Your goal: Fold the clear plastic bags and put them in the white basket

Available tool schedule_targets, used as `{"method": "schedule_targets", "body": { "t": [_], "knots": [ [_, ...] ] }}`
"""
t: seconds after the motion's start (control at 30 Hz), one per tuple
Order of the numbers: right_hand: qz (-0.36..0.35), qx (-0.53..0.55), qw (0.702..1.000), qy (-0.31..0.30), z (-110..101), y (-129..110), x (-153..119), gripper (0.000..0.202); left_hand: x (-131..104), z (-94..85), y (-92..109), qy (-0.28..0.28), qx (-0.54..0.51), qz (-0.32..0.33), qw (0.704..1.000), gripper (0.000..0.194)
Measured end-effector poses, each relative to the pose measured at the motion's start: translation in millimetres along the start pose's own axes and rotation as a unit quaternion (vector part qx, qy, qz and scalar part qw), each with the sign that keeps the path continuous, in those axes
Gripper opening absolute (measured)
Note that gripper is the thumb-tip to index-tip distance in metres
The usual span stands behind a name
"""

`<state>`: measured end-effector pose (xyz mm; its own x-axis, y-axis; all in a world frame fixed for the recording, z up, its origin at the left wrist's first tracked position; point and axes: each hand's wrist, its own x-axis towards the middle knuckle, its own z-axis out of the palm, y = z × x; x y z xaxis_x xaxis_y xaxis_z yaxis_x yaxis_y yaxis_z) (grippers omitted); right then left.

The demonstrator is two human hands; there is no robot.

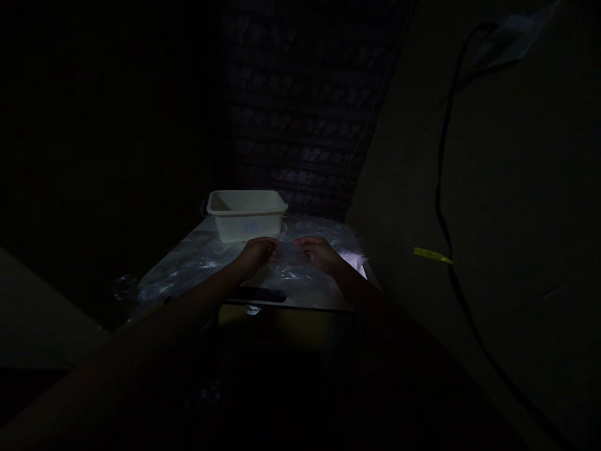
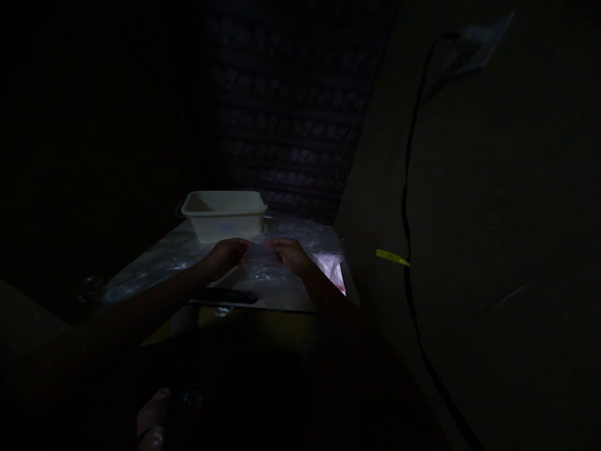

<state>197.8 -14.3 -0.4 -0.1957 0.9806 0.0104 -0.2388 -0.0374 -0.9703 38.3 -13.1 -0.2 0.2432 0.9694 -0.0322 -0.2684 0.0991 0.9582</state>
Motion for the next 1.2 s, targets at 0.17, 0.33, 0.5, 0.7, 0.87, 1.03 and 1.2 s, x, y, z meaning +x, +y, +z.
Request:
{"method": "schedule_targets", "body": {
  "t": [0.17, 0.33, 0.5, 0.7, 0.87, 1.03, 1.2],
  "knots": [
    [0.051, 0.057, 0.997, 0.009, -2, -2, 2, 0.013, -1, 0.9, -1, 0.036, 0.032, 0.023, 0.999, 0.019],
    [0.045, 0.018, 0.999, 0.002, 0, 0, 0, 0.014, -2, 2.9, -1, 0.057, 0.032, 0.041, 0.997, 0.038],
    [0.017, -0.02, 0.999, 0.018, 4, 4, 0, 0.018, -1, 3.9, -4, 0.016, 0.029, 0.032, 0.999, 0.03],
    [-0.012, 0.015, 0.999, 0.026, 5, 3, 2, 0.016, -1, 3.6, -10, -0.03, 0.079, -0.017, 0.996, 0.019],
    [0.059, -0.026, 0.998, -0.012, 6, 1, -4, 0.023, 2, 2.3, -10, 0.002, 0.071, -0.003, 0.997, 0.017],
    [0.049, -0.031, 0.998, 0.013, 6, 0, -2, 0.018, 1, 2.1, -9, -0.004, 0.071, -0.007, 0.997, 0.015],
    [0.02, 0.02, 0.999, 0.046, 9, -2, -2, 0.016, -4, 7.1, -10, -0.032, 0.113, -0.075, 0.99, 0.017]
  ]
}}
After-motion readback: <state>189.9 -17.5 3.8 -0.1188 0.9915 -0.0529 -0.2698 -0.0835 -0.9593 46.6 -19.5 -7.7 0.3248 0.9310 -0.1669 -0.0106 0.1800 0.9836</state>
